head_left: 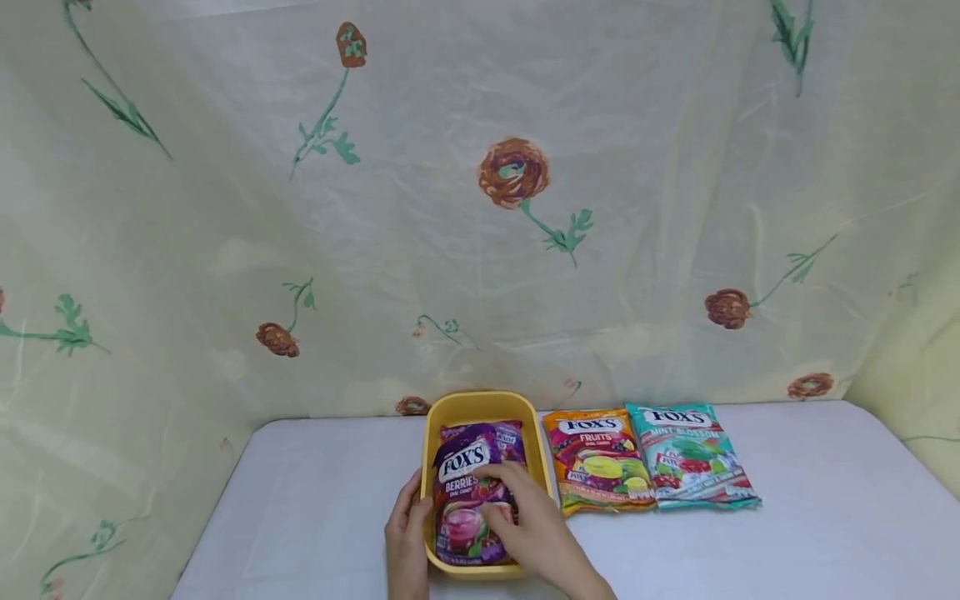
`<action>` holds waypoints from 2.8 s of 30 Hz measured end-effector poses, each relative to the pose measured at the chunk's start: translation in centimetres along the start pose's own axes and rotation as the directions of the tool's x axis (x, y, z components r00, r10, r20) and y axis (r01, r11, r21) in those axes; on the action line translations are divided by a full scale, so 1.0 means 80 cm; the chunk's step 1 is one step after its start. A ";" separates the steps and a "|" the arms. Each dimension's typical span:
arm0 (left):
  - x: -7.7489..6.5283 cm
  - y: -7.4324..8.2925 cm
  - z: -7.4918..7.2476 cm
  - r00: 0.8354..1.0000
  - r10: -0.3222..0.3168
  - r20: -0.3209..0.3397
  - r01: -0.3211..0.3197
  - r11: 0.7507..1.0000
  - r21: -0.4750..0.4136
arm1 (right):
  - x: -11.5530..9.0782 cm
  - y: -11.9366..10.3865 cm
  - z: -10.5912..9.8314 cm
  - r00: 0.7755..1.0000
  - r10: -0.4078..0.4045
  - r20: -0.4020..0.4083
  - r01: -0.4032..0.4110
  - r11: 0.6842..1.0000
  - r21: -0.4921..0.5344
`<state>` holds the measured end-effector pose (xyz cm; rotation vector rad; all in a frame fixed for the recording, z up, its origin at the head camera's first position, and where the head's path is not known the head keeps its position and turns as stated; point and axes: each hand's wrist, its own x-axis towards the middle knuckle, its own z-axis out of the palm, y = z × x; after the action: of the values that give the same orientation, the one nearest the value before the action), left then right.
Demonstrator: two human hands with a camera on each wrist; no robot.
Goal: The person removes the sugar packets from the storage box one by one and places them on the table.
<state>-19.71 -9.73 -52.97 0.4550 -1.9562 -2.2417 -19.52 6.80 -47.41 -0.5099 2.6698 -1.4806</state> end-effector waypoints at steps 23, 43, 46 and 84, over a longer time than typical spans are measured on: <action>0.003 0.002 0.002 0.999 -0.023 -0.022 0.024 0.999 0.029 | 0.002 -0.002 -0.017 0.978 0.196 -0.073 -0.167 0.941 0.293; 0.002 0.000 -0.002 1.000 0.029 0.004 -0.029 1.000 -0.004 | -0.005 0.010 -0.031 0.934 0.328 -0.139 -0.232 0.856 0.461; 0.003 -0.001 0.000 1.000 0.018 0.002 -0.018 1.000 0.005 | -0.007 0.012 -0.032 0.934 0.327 -0.146 -0.229 0.858 0.460; 0.004 -0.001 0.002 1.000 -0.002 -0.001 0.002 1.000 -0.003 | -0.029 0.037 -0.053 0.895 0.426 -0.130 -0.293 0.783 0.548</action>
<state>-20.07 -9.63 -53.08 0.4575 -1.9530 -2.2446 -18.97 12.38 -47.84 0.2352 2.1733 -2.1136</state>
